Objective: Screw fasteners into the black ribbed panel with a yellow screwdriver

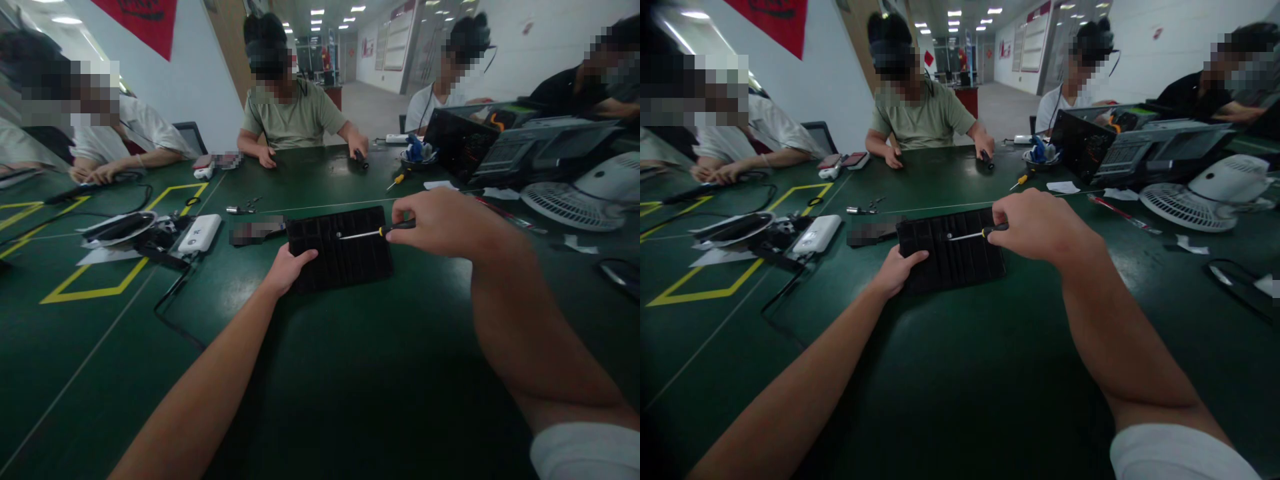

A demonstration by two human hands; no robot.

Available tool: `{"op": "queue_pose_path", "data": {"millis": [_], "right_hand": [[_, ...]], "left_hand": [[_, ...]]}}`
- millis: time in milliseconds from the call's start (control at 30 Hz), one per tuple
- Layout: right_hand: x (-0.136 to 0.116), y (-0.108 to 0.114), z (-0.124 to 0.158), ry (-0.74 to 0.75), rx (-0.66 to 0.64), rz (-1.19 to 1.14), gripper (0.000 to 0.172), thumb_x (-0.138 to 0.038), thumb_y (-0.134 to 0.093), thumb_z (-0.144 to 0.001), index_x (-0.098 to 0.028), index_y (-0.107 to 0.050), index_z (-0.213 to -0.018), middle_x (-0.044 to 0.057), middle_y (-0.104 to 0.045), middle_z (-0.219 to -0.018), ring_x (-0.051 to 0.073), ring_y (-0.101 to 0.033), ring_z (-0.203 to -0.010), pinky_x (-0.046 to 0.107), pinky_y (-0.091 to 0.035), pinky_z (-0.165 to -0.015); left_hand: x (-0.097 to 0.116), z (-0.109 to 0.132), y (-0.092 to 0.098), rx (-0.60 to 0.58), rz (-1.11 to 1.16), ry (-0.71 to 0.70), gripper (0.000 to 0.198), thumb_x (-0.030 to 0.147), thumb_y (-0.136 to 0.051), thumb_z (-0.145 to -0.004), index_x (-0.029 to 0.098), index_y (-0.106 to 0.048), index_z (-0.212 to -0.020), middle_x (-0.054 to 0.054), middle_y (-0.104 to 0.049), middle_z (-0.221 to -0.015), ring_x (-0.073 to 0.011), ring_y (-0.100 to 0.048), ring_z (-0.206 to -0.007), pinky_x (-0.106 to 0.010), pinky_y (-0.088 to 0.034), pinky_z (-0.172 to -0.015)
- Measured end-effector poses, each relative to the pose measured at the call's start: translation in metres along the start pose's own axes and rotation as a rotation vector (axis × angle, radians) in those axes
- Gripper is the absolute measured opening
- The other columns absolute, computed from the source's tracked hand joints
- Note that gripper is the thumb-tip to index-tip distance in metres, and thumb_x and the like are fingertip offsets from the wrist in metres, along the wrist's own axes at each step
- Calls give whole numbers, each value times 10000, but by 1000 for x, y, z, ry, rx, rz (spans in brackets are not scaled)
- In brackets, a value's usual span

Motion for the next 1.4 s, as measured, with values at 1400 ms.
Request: {"op": "queue_pose_path", "data": {"millis": [1400], "right_hand": [[-4, -7, -3, 2, -65, 23, 266, -438, -671, -903, -249, -795, -1043, 108, -787, -972, 307, -699, -877, 395, -426, -709]], "left_hand": [[2, 3, -2, -1, 14, 19, 456, 286, -944, -671, 179, -769, -1078, -110, -834, -1119, -332, -798, -1095, -583, -594, -1125]]}}
Point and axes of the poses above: each hand's wrist, its own z-axis away from the middle knuckle, its own y-axis out of the back of the hand, x = y × z, the point moved 7 cm from there along -z, towards the middle knuckle
